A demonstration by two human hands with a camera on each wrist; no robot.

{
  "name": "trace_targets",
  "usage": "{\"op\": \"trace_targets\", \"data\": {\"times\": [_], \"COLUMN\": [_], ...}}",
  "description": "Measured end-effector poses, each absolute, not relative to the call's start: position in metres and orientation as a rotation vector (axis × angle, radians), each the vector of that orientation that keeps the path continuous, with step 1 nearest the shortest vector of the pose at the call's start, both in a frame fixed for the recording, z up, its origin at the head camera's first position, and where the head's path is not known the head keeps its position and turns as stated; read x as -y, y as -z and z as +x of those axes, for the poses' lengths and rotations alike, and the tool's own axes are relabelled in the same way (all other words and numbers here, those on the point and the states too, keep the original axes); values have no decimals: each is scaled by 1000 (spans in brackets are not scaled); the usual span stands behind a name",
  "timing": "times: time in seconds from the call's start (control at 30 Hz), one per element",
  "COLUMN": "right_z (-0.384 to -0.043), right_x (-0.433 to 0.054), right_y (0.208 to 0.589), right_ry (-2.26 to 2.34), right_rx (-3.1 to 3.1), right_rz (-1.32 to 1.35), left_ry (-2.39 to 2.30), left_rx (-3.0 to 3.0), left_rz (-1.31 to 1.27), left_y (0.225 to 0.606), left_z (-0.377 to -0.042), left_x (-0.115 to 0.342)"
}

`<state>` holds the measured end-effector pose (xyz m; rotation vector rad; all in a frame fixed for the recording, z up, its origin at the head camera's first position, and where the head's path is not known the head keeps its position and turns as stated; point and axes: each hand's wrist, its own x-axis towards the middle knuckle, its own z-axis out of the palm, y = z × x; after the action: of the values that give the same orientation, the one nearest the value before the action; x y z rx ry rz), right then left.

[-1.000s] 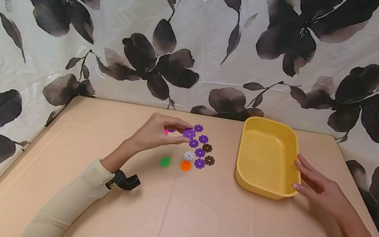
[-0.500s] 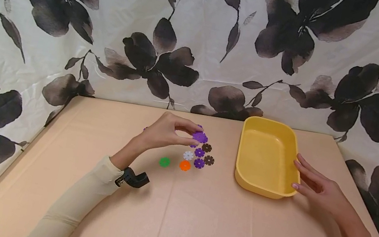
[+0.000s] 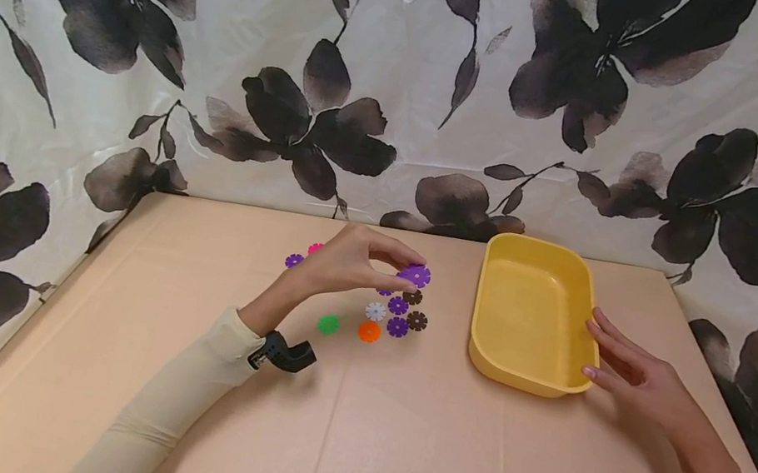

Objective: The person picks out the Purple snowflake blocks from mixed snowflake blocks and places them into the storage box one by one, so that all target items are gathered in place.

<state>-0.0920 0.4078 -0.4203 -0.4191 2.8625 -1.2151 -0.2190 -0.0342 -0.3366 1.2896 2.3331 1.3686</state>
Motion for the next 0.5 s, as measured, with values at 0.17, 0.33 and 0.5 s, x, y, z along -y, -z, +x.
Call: {"op": "trace_targets", "data": {"times": [0.17,0.33,0.5], "right_z": [-98,-105,-108], "right_x": [-410,-412,-413], "right_y": [421,421,421], "right_ry": [1218,1211,1240], "right_rx": [-2853,-2851,-2835], "right_rz": [-412,-411,-410], "left_ry": [-1320,-1297,-1285], "left_rx": [-2380,-2404,-2395], "left_rz": [1329,1313,1286], "left_y": [336,337,338], "left_z": [-222,-226,-229], "left_x": [28,22,18]}}
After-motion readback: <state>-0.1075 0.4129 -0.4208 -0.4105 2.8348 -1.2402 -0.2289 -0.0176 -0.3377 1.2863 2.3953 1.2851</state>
